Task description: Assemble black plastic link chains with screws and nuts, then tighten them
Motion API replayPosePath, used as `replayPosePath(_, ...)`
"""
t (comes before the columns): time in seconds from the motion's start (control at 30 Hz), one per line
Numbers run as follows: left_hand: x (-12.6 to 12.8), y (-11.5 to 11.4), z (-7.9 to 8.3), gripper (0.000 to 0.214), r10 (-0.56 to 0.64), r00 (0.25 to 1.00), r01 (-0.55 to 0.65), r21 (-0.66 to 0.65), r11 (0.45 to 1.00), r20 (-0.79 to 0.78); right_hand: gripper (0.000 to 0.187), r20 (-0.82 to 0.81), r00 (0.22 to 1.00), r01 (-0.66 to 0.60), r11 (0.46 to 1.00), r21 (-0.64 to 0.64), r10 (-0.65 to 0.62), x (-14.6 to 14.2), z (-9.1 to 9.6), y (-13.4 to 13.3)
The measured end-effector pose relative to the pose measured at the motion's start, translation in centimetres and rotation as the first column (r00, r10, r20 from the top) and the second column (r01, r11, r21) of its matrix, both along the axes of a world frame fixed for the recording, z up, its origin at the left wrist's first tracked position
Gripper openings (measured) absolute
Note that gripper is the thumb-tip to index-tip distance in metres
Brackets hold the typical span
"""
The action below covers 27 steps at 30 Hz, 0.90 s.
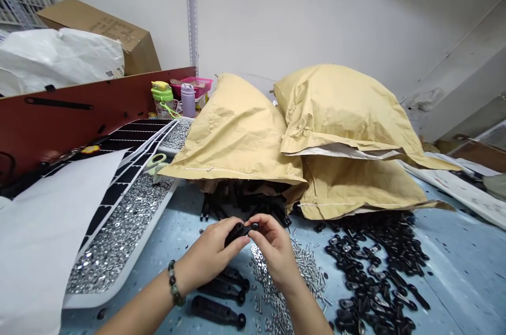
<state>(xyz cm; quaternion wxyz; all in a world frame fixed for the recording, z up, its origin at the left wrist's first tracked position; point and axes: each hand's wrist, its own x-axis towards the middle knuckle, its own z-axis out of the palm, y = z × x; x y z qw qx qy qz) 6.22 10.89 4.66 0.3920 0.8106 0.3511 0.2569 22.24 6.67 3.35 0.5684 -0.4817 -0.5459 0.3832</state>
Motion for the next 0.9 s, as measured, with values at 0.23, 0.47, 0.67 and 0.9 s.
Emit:
replayPosePath(0.23, -2.4, 0.5, -0.5, 0.027, 0.101, 0.989, -0.099, 0.029, 0.995, -0.109, 0.025, 0.646, 0.762, 0.026, 0.996, -0.088, 0.037, 2.4, -1.4, -2.2)
replayPosePath(0.47, -3.4, 1.6, -0.3, 0.017, 0.144, 0.982, -0.147, -0.016, 0.989, -0.119, 0.012, 0.874, 0.484, 0.092, 0.991, -0.093, 0.037, 0.2, -3.7, -1.7)
replayPosePath(0.67, -2.7, 2.3, -1.6, 0.014, -0.006, 0.984, 0.023, 0.094, 0.995, -0.181, 0.011, 0.776, 0.630, 0.128, 0.989, -0.068, -0.028, 0.8, -3.7, -1.9)
replayPosePath(0.9, 0.0, 2.2, -3.0, 0.013, -0.216, 0.949, 0.257, 0.164, 0.952, -0.231, 0.018, 0.624, 0.780, 0.018, 0.999, 0.051, -0.046, 1.9, -4.8, -3.4)
